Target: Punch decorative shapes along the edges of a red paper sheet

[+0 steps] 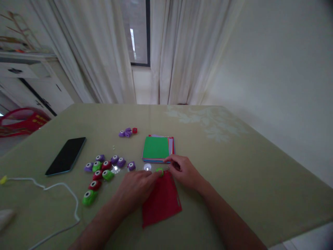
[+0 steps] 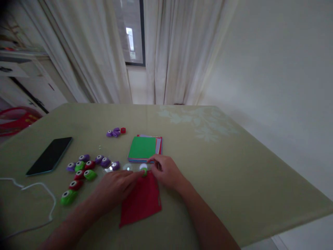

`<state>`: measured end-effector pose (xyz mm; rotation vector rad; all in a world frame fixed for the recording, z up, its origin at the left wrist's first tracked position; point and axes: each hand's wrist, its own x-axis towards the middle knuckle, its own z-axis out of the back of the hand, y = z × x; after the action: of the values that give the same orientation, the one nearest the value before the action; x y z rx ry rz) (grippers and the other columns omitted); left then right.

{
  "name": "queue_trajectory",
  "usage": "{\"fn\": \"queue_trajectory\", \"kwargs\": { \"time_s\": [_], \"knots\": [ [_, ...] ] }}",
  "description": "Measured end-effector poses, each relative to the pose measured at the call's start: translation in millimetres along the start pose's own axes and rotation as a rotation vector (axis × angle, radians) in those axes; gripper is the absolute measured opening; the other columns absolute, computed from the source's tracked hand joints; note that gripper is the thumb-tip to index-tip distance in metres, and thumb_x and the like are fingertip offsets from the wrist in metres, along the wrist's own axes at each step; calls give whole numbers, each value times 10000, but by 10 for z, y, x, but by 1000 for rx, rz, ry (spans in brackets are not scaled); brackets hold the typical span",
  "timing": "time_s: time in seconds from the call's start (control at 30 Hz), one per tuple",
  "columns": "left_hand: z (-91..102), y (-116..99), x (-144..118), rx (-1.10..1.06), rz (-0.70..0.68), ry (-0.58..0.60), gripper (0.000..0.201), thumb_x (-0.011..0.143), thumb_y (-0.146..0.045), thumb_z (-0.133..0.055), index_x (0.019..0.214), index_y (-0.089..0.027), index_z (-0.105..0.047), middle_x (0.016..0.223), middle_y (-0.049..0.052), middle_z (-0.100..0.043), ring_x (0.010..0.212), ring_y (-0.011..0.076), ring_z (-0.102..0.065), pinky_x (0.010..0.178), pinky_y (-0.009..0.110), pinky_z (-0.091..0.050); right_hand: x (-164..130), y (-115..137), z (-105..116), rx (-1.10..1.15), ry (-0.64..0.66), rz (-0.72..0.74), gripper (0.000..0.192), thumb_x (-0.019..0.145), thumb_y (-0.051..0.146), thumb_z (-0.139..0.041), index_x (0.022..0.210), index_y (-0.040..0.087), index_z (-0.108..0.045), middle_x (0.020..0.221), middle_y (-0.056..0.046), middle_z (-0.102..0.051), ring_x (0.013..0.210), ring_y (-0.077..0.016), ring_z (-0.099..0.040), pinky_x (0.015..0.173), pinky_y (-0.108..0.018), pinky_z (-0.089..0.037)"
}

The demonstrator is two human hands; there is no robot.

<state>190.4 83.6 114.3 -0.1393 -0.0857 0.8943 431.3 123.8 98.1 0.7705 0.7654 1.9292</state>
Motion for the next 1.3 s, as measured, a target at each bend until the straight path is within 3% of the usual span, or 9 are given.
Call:
{"fn": "queue_trajectory", "kwargs": {
  "time_s": [0.1,0.23,0.4,0.5,0.7,0.83,0.97,1.17,1.3],
  "knots": [
    [-113,67,-40,-34,-34,-133,363,1061,-142,-491,1320,-249,-721,1037,68,-852,885,261,-824,734,341,-617,5,1,99,-17,51,-59,193,944,213,-680,1091,155,-792,736,13,-633,634,-138,-522,618,-249,-372],
    [-199,121,-56,-111,28,-303,350,1101,-284,-486,1382,-255,-692,1165,90,-806,977,247,-799,811,339,-621,-11,-13,132,-71,118,-34,189,950,331,-772,1045,169,-787,893,-32,-699,767,-168,-610,709,-269,-428],
    [-237,122,-16,-221,84,-233,327,1039,-339,-625,1350,-280,-709,1305,90,-736,1135,278,-740,989,421,-600,-40,-43,69,-170,193,-23,364,891,426,-871,1140,184,-762,1127,-84,-705,993,-240,-656,873,-327,-477],
    [-238,126,14,-312,113,-160,287,1058,-272,-583,1311,-271,-718,1329,80,-734,1208,264,-710,1053,426,-571,-40,-46,40,-153,205,-31,295,899,376,-869,1083,175,-753,1137,-84,-693,1026,-242,-655,901,-335,-480],
    [-198,124,21,-402,136,-161,290,1060,-276,-565,1318,-261,-696,1337,85,-741,1239,262,-706,1079,419,-561,-50,-9,45,-118,241,-70,87,902,195,-813,917,159,-735,989,-51,-696,923,-208,-642,807,-293,-454],
    [-199,165,-10,-280,216,-230,310,1045,-252,-530,1313,-225,-683,1293,115,-734,1156,279,-731,1015,428,-597,-42,-13,116,57,281,-126,72,873,125,-753,856,163,-694,827,-4,-673,754,-158,-591,687,-254,-419],
    [-225,240,-54,-90,202,-237,361,1026,-185,-504,1342,-214,-676,1271,133,-722,1129,290,-732,1005,439,-603,-22,-53,234,309,309,-219,45,890,192,-725,885,171,-685,775,14,-652,709,-141,-575,667,-248,-430],
    [-140,276,-110,76,234,-200,341,1019,-154,-486,1271,-168,-715,1264,159,-737,1118,334,-717,963,479,-612,-15,-89,368,499,267,-315,198,822,322,-825,861,176,-697,750,20,-651,673,-128,-569,642,-248,-429],
    [-15,237,-149,-51,254,-397,338,1043,-226,-465,1244,-194,-735,1212,141,-777,1085,340,-716,979,524,-575,-19,-73,393,562,220,-310,250,807,356,-863,851,176,-695,735,26,-641,656,-114,-551,614,-232,-417]
  ]
}}
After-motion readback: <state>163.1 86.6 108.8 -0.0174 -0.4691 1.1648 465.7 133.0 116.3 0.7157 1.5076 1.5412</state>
